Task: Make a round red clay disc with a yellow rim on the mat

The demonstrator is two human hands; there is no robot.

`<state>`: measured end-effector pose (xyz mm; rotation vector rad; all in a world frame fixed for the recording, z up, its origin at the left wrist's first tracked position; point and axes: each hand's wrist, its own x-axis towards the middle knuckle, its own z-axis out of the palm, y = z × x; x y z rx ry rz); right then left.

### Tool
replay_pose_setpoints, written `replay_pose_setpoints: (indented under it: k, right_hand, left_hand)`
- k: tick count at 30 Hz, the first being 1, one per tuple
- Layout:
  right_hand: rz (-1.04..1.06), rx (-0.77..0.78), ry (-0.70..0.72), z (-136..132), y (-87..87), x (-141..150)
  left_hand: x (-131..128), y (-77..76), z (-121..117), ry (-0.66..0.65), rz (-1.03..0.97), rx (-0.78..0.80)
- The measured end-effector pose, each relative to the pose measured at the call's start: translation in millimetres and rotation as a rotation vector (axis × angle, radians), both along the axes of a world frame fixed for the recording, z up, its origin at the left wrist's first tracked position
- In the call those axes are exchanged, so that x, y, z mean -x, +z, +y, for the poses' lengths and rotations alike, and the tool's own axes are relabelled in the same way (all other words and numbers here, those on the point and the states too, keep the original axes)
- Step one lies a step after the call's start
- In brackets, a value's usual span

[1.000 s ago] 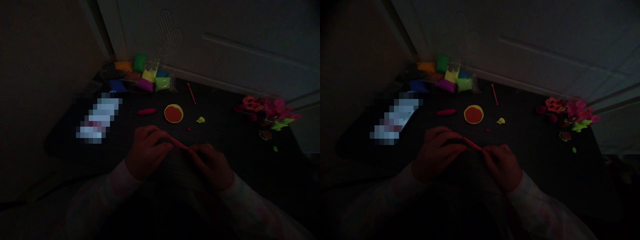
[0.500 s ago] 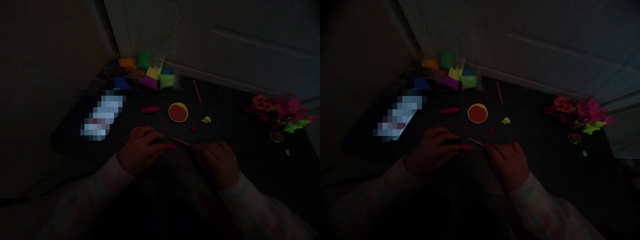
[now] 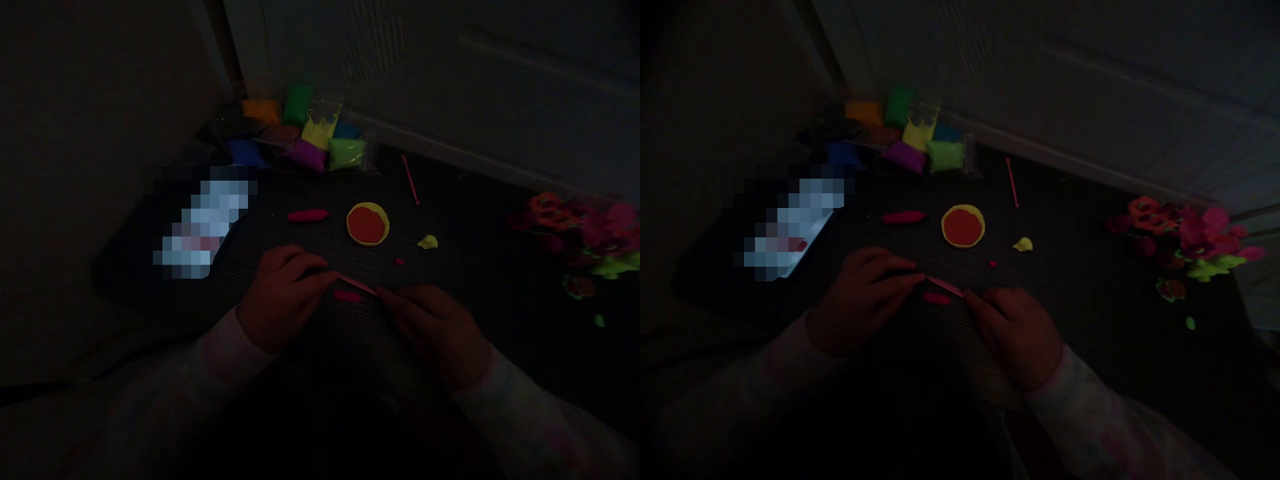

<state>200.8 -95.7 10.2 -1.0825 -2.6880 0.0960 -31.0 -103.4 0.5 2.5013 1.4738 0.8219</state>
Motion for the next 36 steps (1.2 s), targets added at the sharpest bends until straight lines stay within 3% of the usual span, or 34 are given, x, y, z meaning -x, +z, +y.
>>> replay_pose_setpoints:
  k: [3, 10, 19, 26, 31, 36]
  right_hand:
    - [-0.053, -0.018, 0.058, 5, -0.3, 2]
    - [-0.044, 0.105, 0.07, 16, 9.5, 4]
    - [0.081, 0.168, 0.055, 11, 8.0, 4]
    - [-0.003, 0.007, 0.078, 5, -1.7, 1]
    - [-0.143, -0.124, 0.121, 2, 5.2, 4]
    - [-0.156, -0.05, 0.141, 3, 5.0, 4]
  left_hand:
    - [0, -0.3, 1, -0.004, -0.002, 0.016]
    - [-3, -5.1, 4, -0.005, 0.005, 0.054]
    - [-5, -3.0, 3, -0.009, 0.027, -0.032]
    - [-4, 0.9, -2, -0.043, 0.038, 0.002]
    - [-8, 3.5, -9, -0.072, 0.171, -0.077]
    - [-9, 2.4, -15, -0.071, 0.204, -0.084]
